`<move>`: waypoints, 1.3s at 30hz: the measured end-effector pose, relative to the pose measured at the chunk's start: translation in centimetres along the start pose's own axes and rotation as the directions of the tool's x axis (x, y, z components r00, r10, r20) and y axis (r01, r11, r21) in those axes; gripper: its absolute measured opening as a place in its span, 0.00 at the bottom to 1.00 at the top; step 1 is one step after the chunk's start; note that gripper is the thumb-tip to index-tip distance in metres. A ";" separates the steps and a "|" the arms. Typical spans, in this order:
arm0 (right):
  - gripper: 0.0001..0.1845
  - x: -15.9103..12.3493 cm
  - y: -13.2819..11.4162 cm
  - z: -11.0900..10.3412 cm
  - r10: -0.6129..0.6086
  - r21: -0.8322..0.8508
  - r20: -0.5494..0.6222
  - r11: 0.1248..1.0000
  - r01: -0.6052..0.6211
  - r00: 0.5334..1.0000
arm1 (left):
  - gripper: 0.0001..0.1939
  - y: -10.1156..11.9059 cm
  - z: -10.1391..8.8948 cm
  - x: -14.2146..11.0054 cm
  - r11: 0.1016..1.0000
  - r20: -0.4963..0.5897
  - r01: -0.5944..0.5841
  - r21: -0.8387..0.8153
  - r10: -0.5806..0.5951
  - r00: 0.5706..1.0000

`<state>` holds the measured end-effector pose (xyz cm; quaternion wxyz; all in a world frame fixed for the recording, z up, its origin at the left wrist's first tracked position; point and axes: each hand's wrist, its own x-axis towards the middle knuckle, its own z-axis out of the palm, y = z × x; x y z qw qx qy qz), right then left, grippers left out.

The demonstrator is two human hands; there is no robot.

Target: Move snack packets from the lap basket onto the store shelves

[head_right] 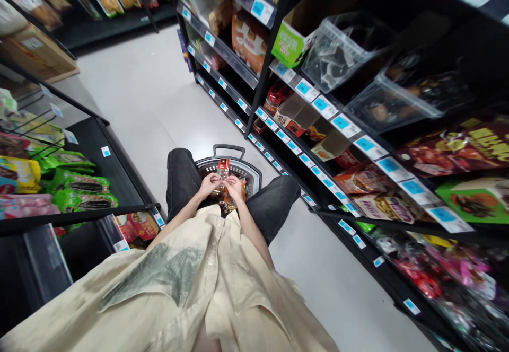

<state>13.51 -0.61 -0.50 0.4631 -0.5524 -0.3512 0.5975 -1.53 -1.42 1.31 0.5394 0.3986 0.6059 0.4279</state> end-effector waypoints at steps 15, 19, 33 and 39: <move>0.19 -0.3 -0.5 0.2 0.033 0.053 0.016 0.998 -0.034 0.999 | 0.13 0.2 0.2 0.0 0.999 -0.018 0.005 -0.031 -0.005 1.000; 0.19 -0.3 -0.6 0.2 0.049 0.035 0.011 0.998 -0.050 0.999 | 0.13 0.6 0.2 -0.2 1.000 -0.015 0.006 -0.007 -0.006 1.000; 0.19 -0.2 -0.3 0.0 0.021 -0.015 -0.001 1.000 -0.021 1.000 | 0.13 0.9 0.2 -0.4 0.999 -0.007 -0.043 0.008 0.043 0.999; 0.18 -0.3 -0.4 0.1 0.008 -0.007 -0.018 1.000 -0.008 1.000 | 0.15 1.1 0.2 -0.5 0.998 -0.003 -0.060 0.002 0.060 0.998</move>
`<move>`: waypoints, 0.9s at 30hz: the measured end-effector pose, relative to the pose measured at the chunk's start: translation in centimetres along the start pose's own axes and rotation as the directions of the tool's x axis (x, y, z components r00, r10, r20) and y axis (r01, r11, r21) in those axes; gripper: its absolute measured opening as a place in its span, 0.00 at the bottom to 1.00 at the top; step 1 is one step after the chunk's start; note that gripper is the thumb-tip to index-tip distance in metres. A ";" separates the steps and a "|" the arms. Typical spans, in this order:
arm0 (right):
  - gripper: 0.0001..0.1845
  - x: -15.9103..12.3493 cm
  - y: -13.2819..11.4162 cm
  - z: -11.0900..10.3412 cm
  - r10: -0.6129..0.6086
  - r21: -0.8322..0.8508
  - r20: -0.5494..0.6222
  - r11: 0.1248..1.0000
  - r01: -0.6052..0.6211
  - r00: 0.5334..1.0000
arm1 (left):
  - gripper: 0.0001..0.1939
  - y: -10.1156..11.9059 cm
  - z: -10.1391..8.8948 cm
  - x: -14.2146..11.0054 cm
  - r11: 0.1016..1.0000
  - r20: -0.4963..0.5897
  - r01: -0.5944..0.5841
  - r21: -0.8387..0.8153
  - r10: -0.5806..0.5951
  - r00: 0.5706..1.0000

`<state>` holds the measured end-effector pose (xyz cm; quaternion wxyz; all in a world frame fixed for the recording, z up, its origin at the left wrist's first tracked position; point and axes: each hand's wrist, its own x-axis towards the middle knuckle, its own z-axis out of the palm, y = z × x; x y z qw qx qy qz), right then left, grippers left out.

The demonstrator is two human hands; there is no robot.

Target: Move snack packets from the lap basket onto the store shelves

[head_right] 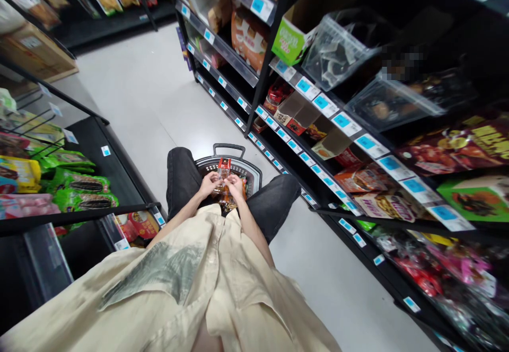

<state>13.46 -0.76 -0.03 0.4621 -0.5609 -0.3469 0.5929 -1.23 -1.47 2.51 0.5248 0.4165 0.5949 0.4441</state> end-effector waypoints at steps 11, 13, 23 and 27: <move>0.19 -0.1 -0.5 0.1 -0.006 -0.010 0.022 1.000 0.006 1.000 | 0.13 0.3 -0.1 0.0 0.998 -0.007 -0.019 0.058 0.019 1.000; 0.18 -0.2 -0.6 0.2 -0.005 -0.007 0.033 1.000 0.006 0.999 | 0.14 0.4 0.0 0.0 0.998 -0.012 -0.015 0.054 0.015 1.000; 0.18 -0.2 -0.9 0.1 -0.003 0.003 0.001 1.000 0.003 1.000 | 0.13 0.7 0.0 -0.3 0.996 -0.022 -0.019 0.083 0.021 1.000; 0.18 -0.1 -0.9 0.3 -0.026 -0.025 -0.035 0.999 0.025 0.999 | 0.15 0.5 0.1 -0.3 0.992 -0.046 -0.043 0.121 0.049 0.998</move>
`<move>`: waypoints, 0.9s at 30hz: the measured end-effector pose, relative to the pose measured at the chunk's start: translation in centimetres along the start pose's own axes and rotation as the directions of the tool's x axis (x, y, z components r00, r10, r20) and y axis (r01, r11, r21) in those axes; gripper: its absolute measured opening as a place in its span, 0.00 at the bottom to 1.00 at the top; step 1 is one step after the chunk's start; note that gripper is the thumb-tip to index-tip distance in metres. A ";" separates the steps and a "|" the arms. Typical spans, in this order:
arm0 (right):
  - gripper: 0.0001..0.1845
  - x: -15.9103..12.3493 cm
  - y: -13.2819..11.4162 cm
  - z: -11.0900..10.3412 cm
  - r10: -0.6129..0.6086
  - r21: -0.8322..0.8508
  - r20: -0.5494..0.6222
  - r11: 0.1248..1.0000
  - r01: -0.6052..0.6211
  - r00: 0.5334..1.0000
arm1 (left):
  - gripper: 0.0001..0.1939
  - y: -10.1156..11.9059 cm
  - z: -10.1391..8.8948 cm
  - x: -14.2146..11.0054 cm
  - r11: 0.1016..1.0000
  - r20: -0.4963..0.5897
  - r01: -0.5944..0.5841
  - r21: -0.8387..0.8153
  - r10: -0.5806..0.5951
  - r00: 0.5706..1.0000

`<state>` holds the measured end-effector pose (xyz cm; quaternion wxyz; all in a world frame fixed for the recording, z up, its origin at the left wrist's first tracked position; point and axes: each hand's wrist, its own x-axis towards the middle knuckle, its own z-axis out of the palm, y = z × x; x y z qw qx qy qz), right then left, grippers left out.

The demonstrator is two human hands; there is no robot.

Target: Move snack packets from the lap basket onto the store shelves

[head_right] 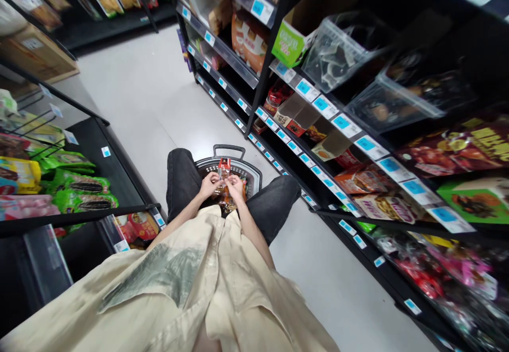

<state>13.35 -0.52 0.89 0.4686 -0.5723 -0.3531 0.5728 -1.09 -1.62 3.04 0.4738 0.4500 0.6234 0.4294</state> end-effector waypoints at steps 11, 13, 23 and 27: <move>0.06 -1.4 -1.6 0.0 -0.236 -0.259 0.107 0.931 0.257 0.966 | 0.23 -0.4 0.0 0.5 0.947 0.170 0.100 -0.306 -0.049 0.984; 0.08 -1.8 -2.0 0.0 -0.250 -0.292 0.183 0.909 0.296 0.951 | 0.23 -0.4 0.0 0.5 0.937 0.233 0.139 -0.320 -0.065 0.970; 0.21 -0.3 -0.5 -0.1 -0.099 -0.033 -0.033 0.995 0.098 0.994 | 0.22 -0.7 0.2 0.3 0.964 0.192 0.151 -0.219 -0.109 0.975; 0.21 0.0 -0.1 -0.3 -0.070 -0.034 -0.026 0.997 0.070 0.997 | 0.25 -0.2 0.1 0.1 0.961 0.252 0.186 -0.207 -0.132 0.959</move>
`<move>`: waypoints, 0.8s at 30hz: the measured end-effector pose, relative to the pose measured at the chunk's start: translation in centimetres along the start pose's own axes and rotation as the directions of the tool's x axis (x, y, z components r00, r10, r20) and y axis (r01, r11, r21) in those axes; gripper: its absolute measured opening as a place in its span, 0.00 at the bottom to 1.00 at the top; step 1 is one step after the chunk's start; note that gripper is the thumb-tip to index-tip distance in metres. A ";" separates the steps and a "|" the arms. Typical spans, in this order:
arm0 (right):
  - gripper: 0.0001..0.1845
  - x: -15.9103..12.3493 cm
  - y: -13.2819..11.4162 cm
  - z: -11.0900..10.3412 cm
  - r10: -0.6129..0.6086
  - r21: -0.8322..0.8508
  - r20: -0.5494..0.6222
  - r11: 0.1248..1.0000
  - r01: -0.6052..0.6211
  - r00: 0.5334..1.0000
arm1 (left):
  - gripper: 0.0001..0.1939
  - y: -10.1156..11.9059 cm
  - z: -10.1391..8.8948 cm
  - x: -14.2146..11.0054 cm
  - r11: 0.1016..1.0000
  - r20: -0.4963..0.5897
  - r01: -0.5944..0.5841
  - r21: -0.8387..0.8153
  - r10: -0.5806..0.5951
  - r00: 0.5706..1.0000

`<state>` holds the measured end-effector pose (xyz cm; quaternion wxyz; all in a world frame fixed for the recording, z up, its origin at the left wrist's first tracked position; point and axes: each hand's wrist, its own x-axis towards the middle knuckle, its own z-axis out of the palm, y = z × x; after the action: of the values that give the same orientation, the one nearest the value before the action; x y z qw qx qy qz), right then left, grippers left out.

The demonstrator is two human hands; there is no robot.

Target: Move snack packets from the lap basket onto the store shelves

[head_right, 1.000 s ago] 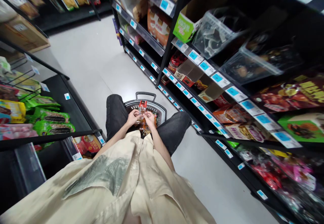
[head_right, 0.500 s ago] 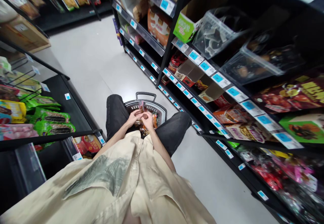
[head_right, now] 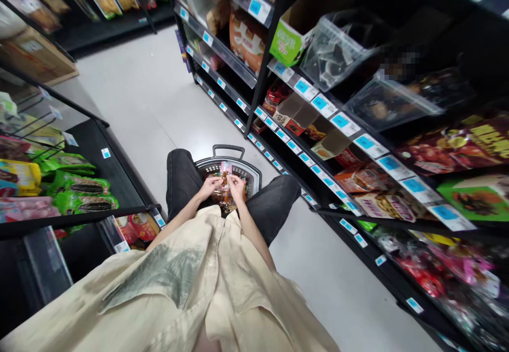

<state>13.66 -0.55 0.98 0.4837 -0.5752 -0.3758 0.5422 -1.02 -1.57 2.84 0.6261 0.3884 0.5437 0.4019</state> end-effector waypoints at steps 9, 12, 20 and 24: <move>0.19 -0.2 -0.3 0.0 0.014 0.003 0.011 1.000 -0.014 1.000 | 0.23 0.9 0.0 -0.2 0.999 0.041 -0.034 0.037 0.033 0.999; 0.19 -0.2 -0.4 0.0 0.028 0.000 0.013 1.000 -0.028 1.000 | 0.23 0.8 0.0 -0.3 0.999 0.078 -0.035 0.012 0.034 0.996; 0.20 -0.1 -0.1 0.0 0.040 0.024 -0.011 0.999 -0.040 0.999 | 0.25 0.4 0.3 -0.3 0.998 0.185 -0.015 -0.059 0.026 0.982; 0.18 -0.1 -0.2 0.0 0.042 0.053 0.001 0.998 -0.042 0.999 | 0.25 0.5 0.2 -0.3 0.999 0.187 -0.013 -0.038 0.020 0.982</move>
<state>13.68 -0.64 1.23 0.4873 -0.5698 -0.3493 0.5620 -0.88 -1.69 3.41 0.6780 0.4174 0.4717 0.3789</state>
